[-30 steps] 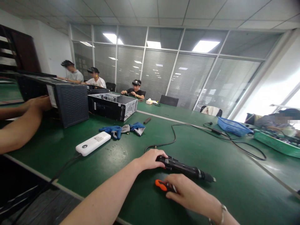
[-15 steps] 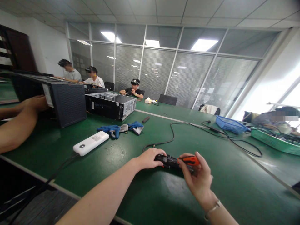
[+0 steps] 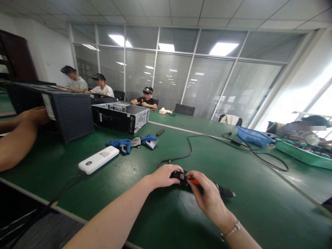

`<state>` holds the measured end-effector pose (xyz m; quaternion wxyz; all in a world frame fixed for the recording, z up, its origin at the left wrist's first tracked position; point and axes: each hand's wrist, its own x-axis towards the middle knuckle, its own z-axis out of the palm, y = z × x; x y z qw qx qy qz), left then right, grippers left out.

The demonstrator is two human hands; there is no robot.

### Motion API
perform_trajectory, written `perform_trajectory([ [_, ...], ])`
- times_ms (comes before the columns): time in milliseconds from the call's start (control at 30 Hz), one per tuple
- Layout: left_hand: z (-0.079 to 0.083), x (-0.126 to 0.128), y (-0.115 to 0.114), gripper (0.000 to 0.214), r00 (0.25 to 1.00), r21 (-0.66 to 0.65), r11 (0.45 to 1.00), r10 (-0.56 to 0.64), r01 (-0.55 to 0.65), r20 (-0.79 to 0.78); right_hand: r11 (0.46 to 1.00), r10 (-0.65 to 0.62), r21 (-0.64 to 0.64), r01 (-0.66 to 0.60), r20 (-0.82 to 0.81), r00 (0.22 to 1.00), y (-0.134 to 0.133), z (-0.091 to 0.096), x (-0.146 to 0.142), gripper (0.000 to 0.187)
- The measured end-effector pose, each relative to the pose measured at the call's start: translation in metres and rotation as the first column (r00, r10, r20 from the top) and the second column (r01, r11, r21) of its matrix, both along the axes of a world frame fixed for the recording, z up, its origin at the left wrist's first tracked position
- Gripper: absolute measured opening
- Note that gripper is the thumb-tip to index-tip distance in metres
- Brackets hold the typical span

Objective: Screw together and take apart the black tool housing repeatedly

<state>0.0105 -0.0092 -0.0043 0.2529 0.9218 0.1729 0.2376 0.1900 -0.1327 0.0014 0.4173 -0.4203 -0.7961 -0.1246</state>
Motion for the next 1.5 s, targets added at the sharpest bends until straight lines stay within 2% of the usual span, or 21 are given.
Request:
perform_trajectory([
  [133, -0.001, 0.001, 0.0, 0.038, 1.0, 0.011, 1.0, 0.001, -0.001, 0.01, 0.996, 0.078, 0.033, -0.079, 0.021, 0.997, -0.004, 0.008, -0.006, 0.055],
  [300, 0.0, 0.0, -0.001, 0.038, 1.0, 0.027, 1.0, -0.008, 0.007, 0.012, 0.995, 0.078, -0.056, -0.08, -0.043, 0.996, -0.007, 0.012, -0.013, 0.05],
  [500, -0.001, -0.002, -0.001, 0.041, 0.999, 0.098, 0.994, -0.047, 0.045, 0.016, 0.985, -0.056, 0.158, 0.071, -0.092, 0.994, -0.006, 0.007, -0.011, 0.051],
  [733, 0.003, -0.002, -0.004, 0.033, 0.998, 0.177, 0.983, -0.038, 0.045, -0.042, 0.99, 0.017, 0.137, -0.01, -0.05, 0.999, -0.006, 0.007, -0.013, 0.059],
  [900, 0.005, -0.002, -0.005, 0.039, 0.998, 0.184, 0.982, -0.026, 0.036, -0.057, 0.975, -0.049, 0.21, 0.068, -0.094, 0.994, -0.005, 0.006, -0.013, 0.055],
  [1100, 0.01, -0.003, -0.006, 0.038, 0.997, 0.162, 0.985, -0.048, 0.056, -0.054, 0.986, -0.015, 0.162, 0.03, -0.09, 0.996, -0.005, 0.004, -0.013, 0.061],
  [1300, 0.009, -0.003, -0.007, 0.039, 0.998, 0.153, 0.987, -0.038, 0.047, -0.058, 0.972, -0.073, 0.216, 0.095, -0.11, 0.991, -0.004, 0.003, -0.012, 0.055],
  [1500, 0.011, -0.003, -0.007, 0.04, 0.997, 0.158, 0.986, -0.049, 0.058, -0.057, 0.992, -0.017, 0.122, 0.03, -0.104, 0.994, -0.007, 0.003, -0.012, 0.059],
])
